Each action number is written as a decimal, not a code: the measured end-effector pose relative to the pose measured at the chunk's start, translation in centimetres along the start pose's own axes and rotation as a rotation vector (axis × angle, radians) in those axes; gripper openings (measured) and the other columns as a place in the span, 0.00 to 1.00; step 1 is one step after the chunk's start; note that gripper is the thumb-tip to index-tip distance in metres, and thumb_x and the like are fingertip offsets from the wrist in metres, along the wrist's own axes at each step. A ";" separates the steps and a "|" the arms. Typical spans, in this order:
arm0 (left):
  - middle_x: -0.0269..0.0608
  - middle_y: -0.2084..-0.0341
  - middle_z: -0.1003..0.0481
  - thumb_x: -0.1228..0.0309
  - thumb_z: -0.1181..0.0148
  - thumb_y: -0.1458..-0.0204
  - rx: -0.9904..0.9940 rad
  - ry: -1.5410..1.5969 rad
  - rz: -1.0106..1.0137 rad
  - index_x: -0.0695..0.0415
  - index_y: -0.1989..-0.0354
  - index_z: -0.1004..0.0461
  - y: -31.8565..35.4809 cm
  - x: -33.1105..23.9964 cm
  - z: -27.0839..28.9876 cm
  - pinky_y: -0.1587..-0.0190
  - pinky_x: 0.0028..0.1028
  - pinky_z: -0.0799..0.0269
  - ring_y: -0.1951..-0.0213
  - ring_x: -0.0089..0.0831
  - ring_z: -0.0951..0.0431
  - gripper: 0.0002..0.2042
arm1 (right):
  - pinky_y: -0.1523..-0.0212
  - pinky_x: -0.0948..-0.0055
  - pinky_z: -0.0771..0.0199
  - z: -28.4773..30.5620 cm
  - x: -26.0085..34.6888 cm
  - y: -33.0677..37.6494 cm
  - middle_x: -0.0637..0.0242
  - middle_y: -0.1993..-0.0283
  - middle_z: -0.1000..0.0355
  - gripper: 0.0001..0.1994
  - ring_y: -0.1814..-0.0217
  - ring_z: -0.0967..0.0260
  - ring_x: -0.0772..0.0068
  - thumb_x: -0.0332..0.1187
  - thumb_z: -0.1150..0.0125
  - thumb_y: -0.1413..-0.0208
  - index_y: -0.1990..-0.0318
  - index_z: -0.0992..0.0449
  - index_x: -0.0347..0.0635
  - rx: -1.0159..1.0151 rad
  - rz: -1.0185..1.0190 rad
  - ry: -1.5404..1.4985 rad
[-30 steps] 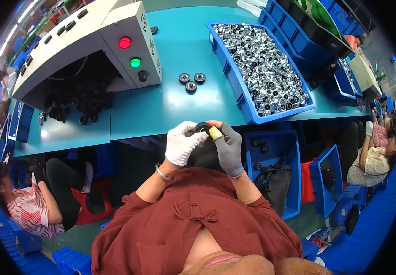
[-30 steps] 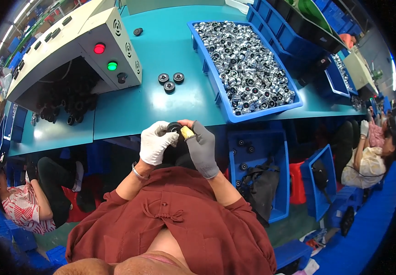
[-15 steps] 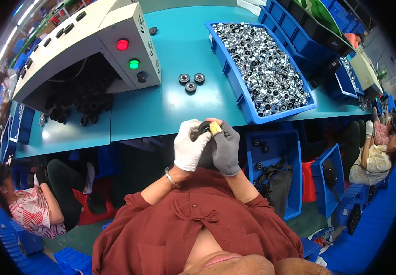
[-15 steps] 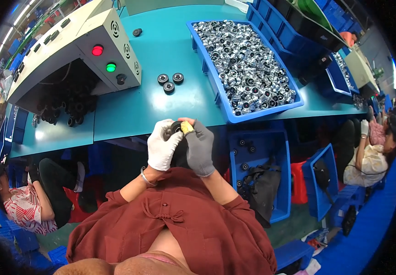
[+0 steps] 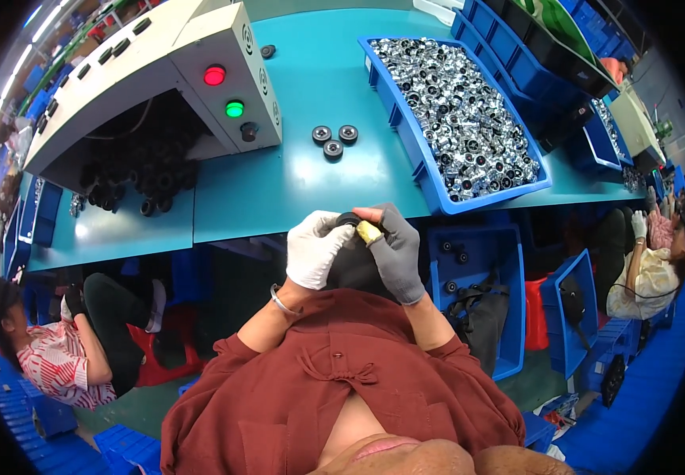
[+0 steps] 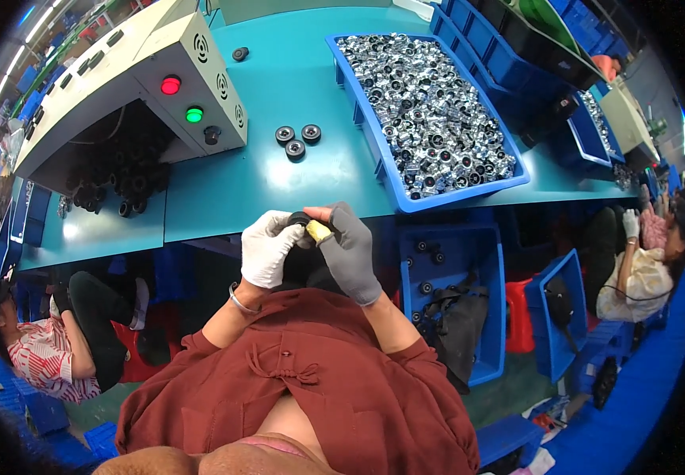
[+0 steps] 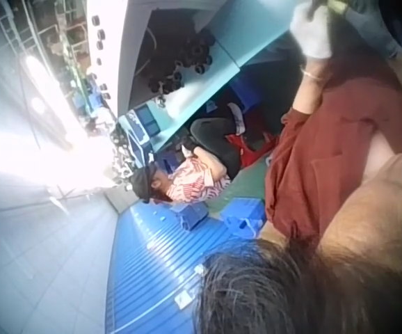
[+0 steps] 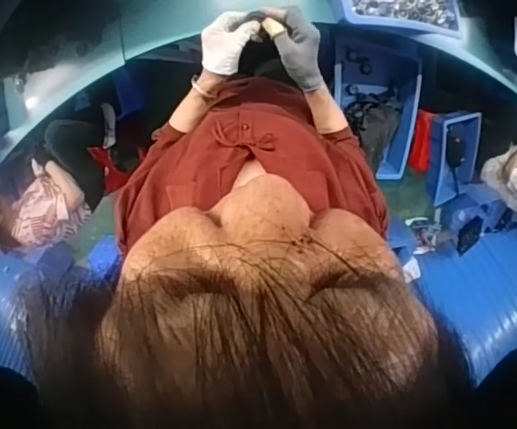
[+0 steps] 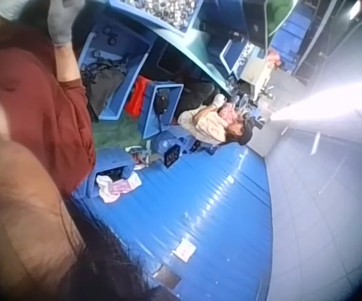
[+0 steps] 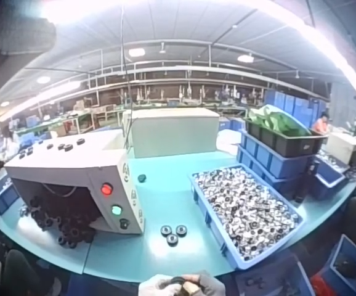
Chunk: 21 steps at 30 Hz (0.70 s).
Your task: Assembling small metal bearings into rubber housings at a factory workstation.
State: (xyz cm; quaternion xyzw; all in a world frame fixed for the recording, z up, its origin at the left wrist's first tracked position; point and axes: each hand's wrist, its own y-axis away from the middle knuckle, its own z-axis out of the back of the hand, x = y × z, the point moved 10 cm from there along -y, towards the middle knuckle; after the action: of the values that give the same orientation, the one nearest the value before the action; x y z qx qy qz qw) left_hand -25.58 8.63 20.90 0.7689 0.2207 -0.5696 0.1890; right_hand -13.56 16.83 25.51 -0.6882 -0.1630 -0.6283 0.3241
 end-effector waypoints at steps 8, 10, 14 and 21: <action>0.39 0.70 0.20 0.76 0.35 0.43 0.083 0.070 0.049 0.65 0.61 0.23 -0.2 1.6 0.1 0.63 0.21 0.27 0.70 0.21 0.23 0.06 | 0.52 0.81 0.29 -0.3 -2.3 0.2 0.69 0.54 0.23 0.12 0.54 0.29 0.83 0.22 0.48 0.37 0.49 0.23 0.31 0.057 -0.231 -0.258; 0.38 0.71 0.21 0.73 0.36 0.41 0.082 0.075 0.082 0.65 0.61 0.23 -0.2 2.0 -0.1 0.64 0.21 0.28 0.71 0.21 0.24 0.07 | 0.51 0.80 0.29 -0.5 -2.9 0.3 0.68 0.54 0.23 0.13 0.52 0.29 0.82 0.24 0.49 0.37 0.49 0.23 0.31 0.060 -0.279 -0.327; 0.37 0.73 0.22 0.71 0.38 0.39 0.038 0.223 0.187 0.65 0.61 0.24 -0.2 3.0 -0.1 0.64 0.22 0.29 0.72 0.22 0.25 0.08 | 0.45 0.78 0.30 -0.3 -2.7 0.0 0.66 0.47 0.25 0.18 0.47 0.30 0.78 0.24 0.45 0.38 0.41 0.28 0.33 0.104 -0.237 -0.239; 0.35 0.67 0.25 0.68 0.39 0.39 0.135 0.430 0.339 0.59 0.62 0.25 0.3 5.6 -1.2 0.63 0.26 0.28 0.65 0.25 0.25 0.07 | 0.40 0.75 0.33 -0.9 -0.8 0.3 0.67 0.43 0.31 0.26 0.42 0.32 0.75 0.23 0.37 0.47 0.38 0.29 0.38 0.204 -0.038 -0.059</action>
State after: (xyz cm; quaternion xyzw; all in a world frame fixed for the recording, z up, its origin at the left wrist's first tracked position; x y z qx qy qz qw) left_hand -23.03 9.68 15.91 0.9088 0.0854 -0.3671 0.1787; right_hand -14.16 16.22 24.66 -0.6666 -0.2488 -0.5939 0.3756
